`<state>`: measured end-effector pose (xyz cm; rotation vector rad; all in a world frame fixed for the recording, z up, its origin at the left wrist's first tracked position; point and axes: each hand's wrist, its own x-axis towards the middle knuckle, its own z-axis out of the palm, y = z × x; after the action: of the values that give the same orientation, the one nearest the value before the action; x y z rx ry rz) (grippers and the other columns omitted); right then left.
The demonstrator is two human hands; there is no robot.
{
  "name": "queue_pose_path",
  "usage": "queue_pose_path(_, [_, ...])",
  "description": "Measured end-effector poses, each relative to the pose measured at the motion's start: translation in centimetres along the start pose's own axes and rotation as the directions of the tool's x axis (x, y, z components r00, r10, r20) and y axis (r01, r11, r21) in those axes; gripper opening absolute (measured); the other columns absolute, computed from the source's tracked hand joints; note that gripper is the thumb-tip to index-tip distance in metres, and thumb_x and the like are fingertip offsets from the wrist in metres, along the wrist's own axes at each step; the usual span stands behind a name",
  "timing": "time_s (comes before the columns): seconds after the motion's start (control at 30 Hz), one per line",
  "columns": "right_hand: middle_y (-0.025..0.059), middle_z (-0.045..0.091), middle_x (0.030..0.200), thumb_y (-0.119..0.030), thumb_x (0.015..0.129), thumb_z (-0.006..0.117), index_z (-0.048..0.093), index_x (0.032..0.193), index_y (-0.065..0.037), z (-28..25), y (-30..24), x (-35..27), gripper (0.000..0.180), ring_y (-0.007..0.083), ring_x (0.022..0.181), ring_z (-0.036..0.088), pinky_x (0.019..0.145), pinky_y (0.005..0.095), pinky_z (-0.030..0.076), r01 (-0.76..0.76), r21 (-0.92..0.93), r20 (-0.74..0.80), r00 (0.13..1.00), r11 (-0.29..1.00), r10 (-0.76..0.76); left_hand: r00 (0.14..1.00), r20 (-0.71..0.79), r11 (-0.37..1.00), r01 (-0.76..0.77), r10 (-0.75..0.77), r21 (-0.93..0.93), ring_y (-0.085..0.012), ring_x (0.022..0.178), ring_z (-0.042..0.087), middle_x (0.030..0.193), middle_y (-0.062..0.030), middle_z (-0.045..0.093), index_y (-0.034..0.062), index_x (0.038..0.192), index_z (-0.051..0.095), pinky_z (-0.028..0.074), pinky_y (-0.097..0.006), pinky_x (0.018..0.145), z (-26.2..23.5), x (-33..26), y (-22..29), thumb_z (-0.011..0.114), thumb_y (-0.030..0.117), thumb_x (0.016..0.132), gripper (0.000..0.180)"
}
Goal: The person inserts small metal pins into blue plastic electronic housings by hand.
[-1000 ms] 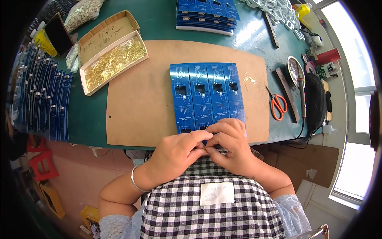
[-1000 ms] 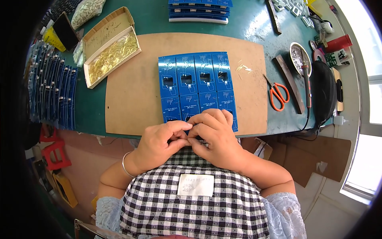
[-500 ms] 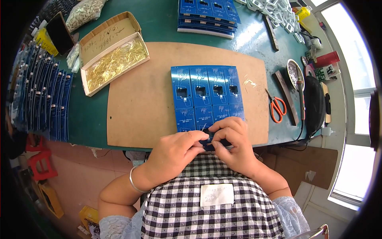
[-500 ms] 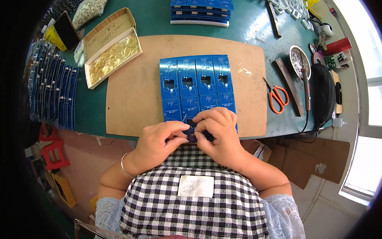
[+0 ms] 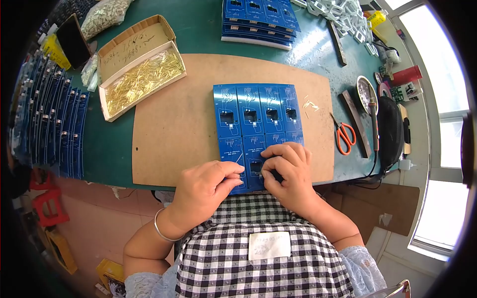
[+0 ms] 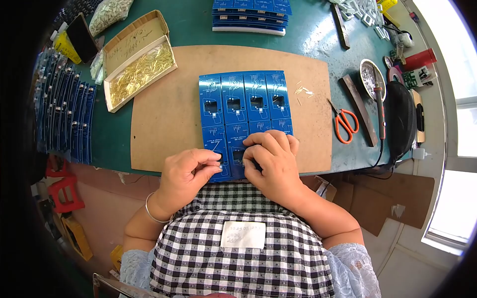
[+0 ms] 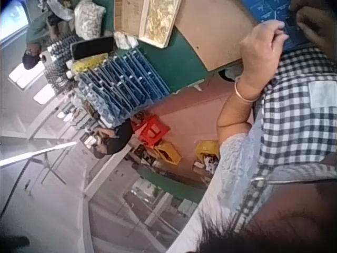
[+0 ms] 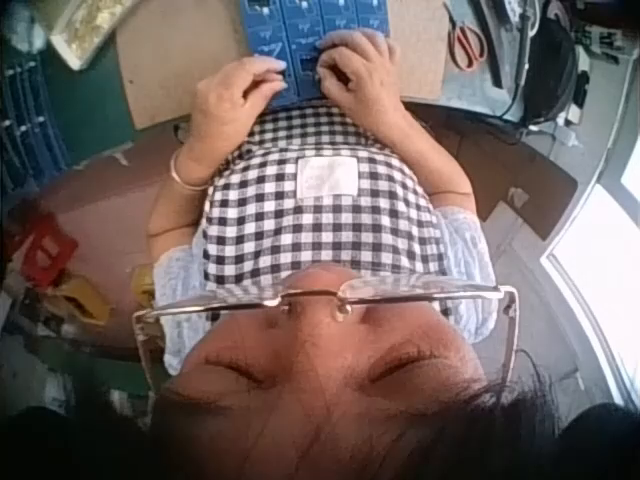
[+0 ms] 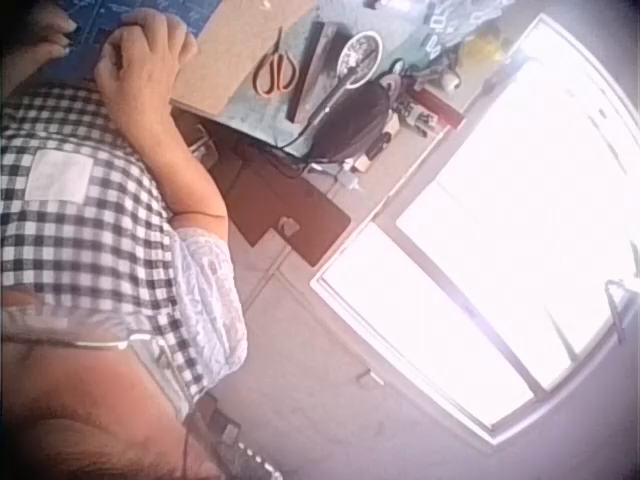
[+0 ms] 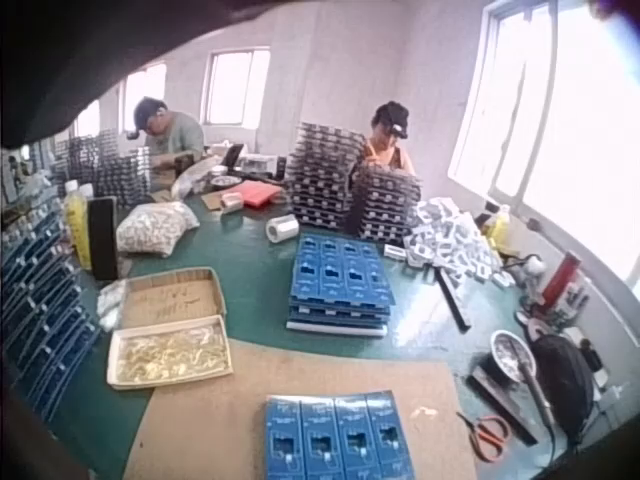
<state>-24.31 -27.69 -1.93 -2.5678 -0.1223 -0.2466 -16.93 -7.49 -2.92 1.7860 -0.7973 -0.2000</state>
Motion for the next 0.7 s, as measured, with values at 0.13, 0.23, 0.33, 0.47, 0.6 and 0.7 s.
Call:
queue_pose_path(0.13, [-0.0011, 0.061, 0.107, -0.007, 0.071, 0.068, 0.061, 0.08, -0.012, -0.05, 0.04, 0.14, 0.012, 0.0211, 0.104, 0.051, 0.091, 0.0397, 0.03, 0.01, 0.011, 0.003, 1.0, 1.0, -0.01, 1.0, 0.007, 1.0, -0.015, 0.015, 0.015, -0.0213, 0.065, 0.067, 0.079, -0.0084, 0.067, 0.0067, 0.099, 0.064, 0.053, -0.03, 0.056, -0.02, 0.05, -0.02, 0.076, 0.003, 0.076, 0.026])
queue_pose_path(0.23, [-0.0007, 0.06, 0.107, -0.007, 0.071, 0.068, 0.06, 0.08, -0.012, -0.2, 0.02, 0.2, 0.013, 0.0215, 0.104, 0.051, 0.091, 0.0397, 0.03, 0.013, 0.012, 0.018, 1.0, 1.0, -0.013, 1.0, 0.003, 0.999, -0.028, 0.028, 0.031, -0.0214, 0.064, 0.066, 0.079, -0.0081, 0.067, 0.0072, 0.099, 0.064, 0.052, -0.031, 0.055, 0.03, -0.1, -0.19, 0.076, 0.003, 0.076, 0.026])
queue_pose_path(0.33, [0.0002, 0.06, 0.108, -0.007, 0.071, 0.068, 0.06, 0.08, -0.012, -0.38, -0.06, 0.33, 0.013, 0.0221, 0.105, 0.05, 0.091, 0.04, 0.031, 0.015, 0.006, 0.034, 0.999, 1.0, -0.015, 1.0, -0.006, 0.999, -0.026, 0.026, 0.029, -0.0218, 0.063, 0.065, 0.079, -0.0079, 0.067, 0.0075, 0.098, 0.064, 0.051, -0.031, 0.054, 0.1, -0.18, -0.22, 0.076, 0.004, 0.076, 0.025])
queue_pose_path(0.47, [0.0023, 0.06, 0.109, -0.006, 0.07, 0.069, 0.06, 0.081, -0.011, -0.6, -0.31, 0.62, 0.015, 0.0246, 0.107, 0.05, 0.093, 0.0398, 0.031, 0.061, -0.055, 0.06, 0.997, 0.997, -0.058, 0.998, 0.007, 0.996, -0.066, 0.066, 0.066, -0.0227, 0.062, 0.064, 0.077, -0.0076, 0.066, 0.008, 0.094, 0.065, 0.05, -0.032, 0.054, -0.02, -0.11, -0.36, 0.076, 0.005, 0.076, 0.022])
queue_pose_path(0.6, [0.0023, 0.059, 0.109, -0.007, 0.07, 0.069, 0.059, 0.081, -0.011, -0.82, -0.34, 0.85, 0.016, 0.0251, 0.108, 0.049, 0.094, 0.0406, 0.031, 0.094, -0.088, 0.086, 0.993, 0.992, -0.087, 0.997, 0.005, 0.995, -0.074, 0.074, 0.069, -0.023, 0.061, 0.063, 0.075, -0.0073, 0.065, 0.0084, 0.093, 0.065, 0.05, -0.033, 0.053, 0.0, -0.1, -0.44, 0.076, 0.005, 0.076, 0.021])
queue_pose_path(0.7, [0.0022, 0.058, 0.108, -0.007, 0.07, 0.07, 0.059, 0.081, -0.01, -1.0, -0.33, 0.87, 0.015, 0.0252, 0.109, 0.049, 0.095, 0.041, 0.031, 0.092, -0.094, 0.115, 0.99, 0.991, -0.081, 0.998, 0.005, 0.995, -0.068, 0.068, 0.073, -0.023, 0.061, 0.063, 0.075, -0.0069, 0.064, 0.0085, 0.092, 0.065, 0.05, -0.033, 0.053, -0.03, -0.18, -0.48, 0.076, 0.005, 0.076, 0.02])
